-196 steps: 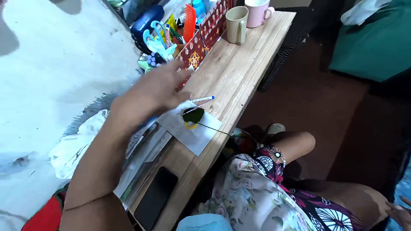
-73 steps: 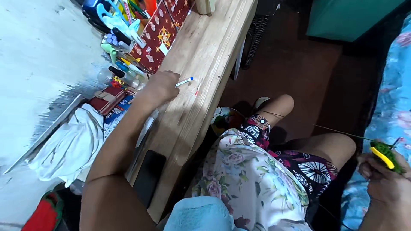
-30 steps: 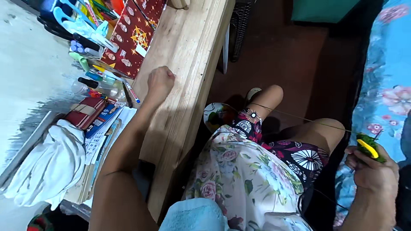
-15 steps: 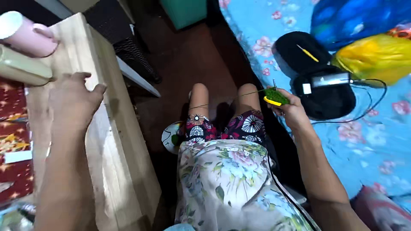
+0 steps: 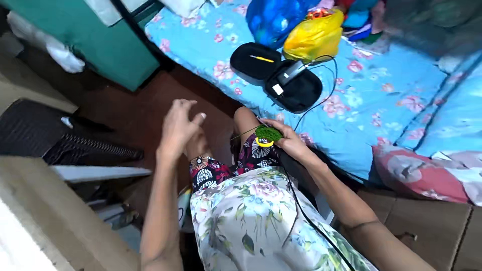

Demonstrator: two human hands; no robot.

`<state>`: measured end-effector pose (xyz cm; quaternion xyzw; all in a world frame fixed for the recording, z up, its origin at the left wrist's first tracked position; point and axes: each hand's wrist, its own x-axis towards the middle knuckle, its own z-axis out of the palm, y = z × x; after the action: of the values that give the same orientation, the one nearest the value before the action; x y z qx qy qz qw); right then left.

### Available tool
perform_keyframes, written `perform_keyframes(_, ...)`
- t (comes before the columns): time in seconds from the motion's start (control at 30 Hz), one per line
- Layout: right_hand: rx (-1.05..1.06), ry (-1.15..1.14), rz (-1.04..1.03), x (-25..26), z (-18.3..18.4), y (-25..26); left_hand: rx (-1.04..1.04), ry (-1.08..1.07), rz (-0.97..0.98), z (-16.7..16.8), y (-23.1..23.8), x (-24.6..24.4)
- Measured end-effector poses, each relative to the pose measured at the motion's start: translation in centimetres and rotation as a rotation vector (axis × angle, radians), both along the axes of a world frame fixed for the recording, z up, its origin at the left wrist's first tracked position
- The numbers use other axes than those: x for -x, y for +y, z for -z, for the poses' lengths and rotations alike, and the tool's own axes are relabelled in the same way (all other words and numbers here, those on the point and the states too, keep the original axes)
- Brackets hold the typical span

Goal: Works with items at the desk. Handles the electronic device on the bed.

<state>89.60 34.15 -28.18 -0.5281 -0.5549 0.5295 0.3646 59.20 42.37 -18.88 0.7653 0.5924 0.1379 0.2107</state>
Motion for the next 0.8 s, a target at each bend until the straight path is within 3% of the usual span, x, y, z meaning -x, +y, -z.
perform_keyframes(0.2, -0.113, -0.257, 0.0, -0.3, -1.6, -1.4, 0.328, -0.607, 0.259, 5.3, -4.7, -9.0)
perform_keyframes(0.37, -0.403, -0.412, 0.091, 0.7, -2.2, -2.8, 0.348, -0.876, 0.043, 5.2, -7.2, -11.6)
perform_keyframes(0.47, -0.445, -0.419, 0.084, 0.9, -2.2, -3.5, 0.43, -0.983, -0.04, 4.8, -7.6, -11.7)
perform_keyframes(0.57, -0.325, -0.274, -0.022, 0.4, -2.7, -3.8, 0.501, -1.015, -0.012, 4.6, -7.5, -11.0)
perform_keyframes(0.7, -0.111, 0.219, -0.117, -0.5, -3.1, -3.3, 0.632, -0.979, 0.134, 4.2, -7.0, -9.4)
perform_keyframes(0.8, 0.003, 0.47, -0.063, -0.5, -2.9, -2.7, 0.687, -1.037, 0.149, 4.5, -7.0, -8.6)
